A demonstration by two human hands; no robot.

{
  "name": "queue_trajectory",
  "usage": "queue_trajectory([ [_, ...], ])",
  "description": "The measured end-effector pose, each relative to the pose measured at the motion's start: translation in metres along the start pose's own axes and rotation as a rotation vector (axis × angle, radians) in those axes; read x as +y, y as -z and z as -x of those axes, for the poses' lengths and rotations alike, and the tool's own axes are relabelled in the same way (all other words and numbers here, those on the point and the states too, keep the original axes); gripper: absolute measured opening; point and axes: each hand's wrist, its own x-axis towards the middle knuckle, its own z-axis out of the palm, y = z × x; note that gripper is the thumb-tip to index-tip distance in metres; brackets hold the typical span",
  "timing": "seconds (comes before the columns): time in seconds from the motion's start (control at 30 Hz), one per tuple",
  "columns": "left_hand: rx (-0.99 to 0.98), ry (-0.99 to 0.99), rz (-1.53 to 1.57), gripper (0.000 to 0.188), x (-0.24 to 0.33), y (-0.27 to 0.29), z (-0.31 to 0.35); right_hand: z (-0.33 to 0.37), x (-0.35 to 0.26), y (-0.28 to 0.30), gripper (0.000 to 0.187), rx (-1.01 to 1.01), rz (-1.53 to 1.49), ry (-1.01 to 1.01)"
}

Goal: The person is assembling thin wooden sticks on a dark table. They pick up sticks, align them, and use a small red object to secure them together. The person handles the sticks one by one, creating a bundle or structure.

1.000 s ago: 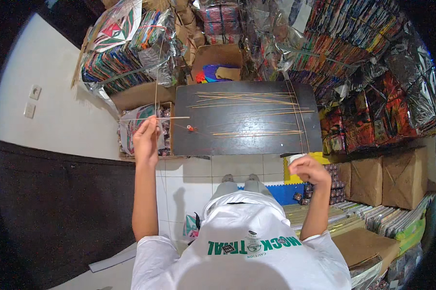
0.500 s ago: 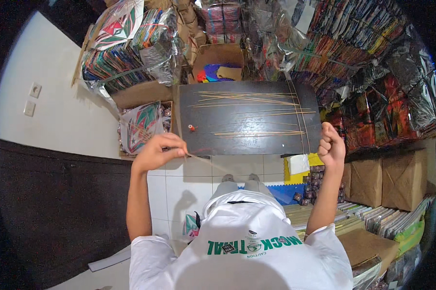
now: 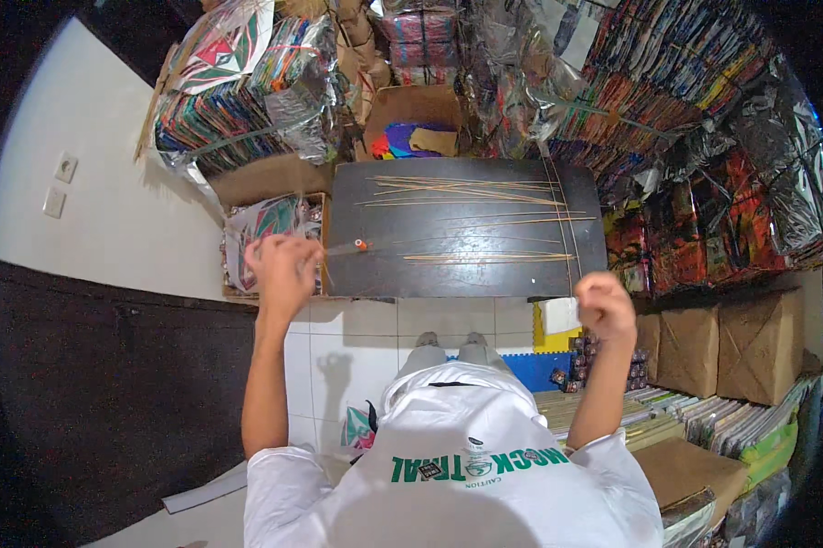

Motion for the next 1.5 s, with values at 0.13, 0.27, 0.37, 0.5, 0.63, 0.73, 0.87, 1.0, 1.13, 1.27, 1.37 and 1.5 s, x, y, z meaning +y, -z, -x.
queue_trajectory([
  [0.13,-0.401,-0.202,0.573,0.009,-0.002,0.009,-0.002,-0.015,-0.014,0.026,0.004,0.140,-0.261,0.067],
  [0.27,-0.366,0.351,1.278,0.012,-0.011,0.001,0.002,-0.021,0.001,0.045,0.004,0.241,-0.262,-0.084],
  [0.37,-0.023,0.929,1.654,0.013,0.000,-0.001,-0.002,-0.018,0.023,0.041,0.004,0.063,0.055,-0.279],
  [0.5,0.225,0.965,1.365,0.014,-0.005,-0.027,0.005,-0.017,0.023,0.007,0.010,-0.328,0.209,-0.373],
  [0.63,0.062,0.311,0.161,0.012,0.004,-0.011,0.009,-0.007,0.002,-0.002,0.010,-0.130,0.119,-0.079],
  [0.73,-0.341,-0.110,0.294,0.012,0.009,0.010,0.007,-0.011,-0.020,0.004,0.008,0.048,-0.081,0.074],
  [0.87,-0.526,-0.057,0.892,0.013,0.014,0.019,-0.004,-0.023,-0.015,0.031,0.003,0.214,-0.368,0.011],
  [1.0,-0.186,0.531,1.539,0.018,-0.007,-0.009,0.011,-0.021,0.021,0.047,0.003,0.152,-0.091,-0.225],
  [1.13,0.274,1.046,1.535,0.019,0.011,-0.023,0.008,-0.009,0.027,0.005,0.008,-0.191,0.203,-0.399],
  [1.27,0.250,0.639,0.665,0.014,0.003,-0.039,0.019,-0.003,0.007,-0.021,0.010,-0.303,0.273,-0.194],
  [1.37,0.079,0.156,0.220,0.012,0.014,-0.020,0.017,0.001,-0.013,-0.018,0.007,0.003,0.093,0.074],
  [1.5,-0.292,-0.264,0.438,0.011,0.024,0.008,0.006,-0.015,-0.037,0.003,0.003,0.141,-0.149,0.110],
])
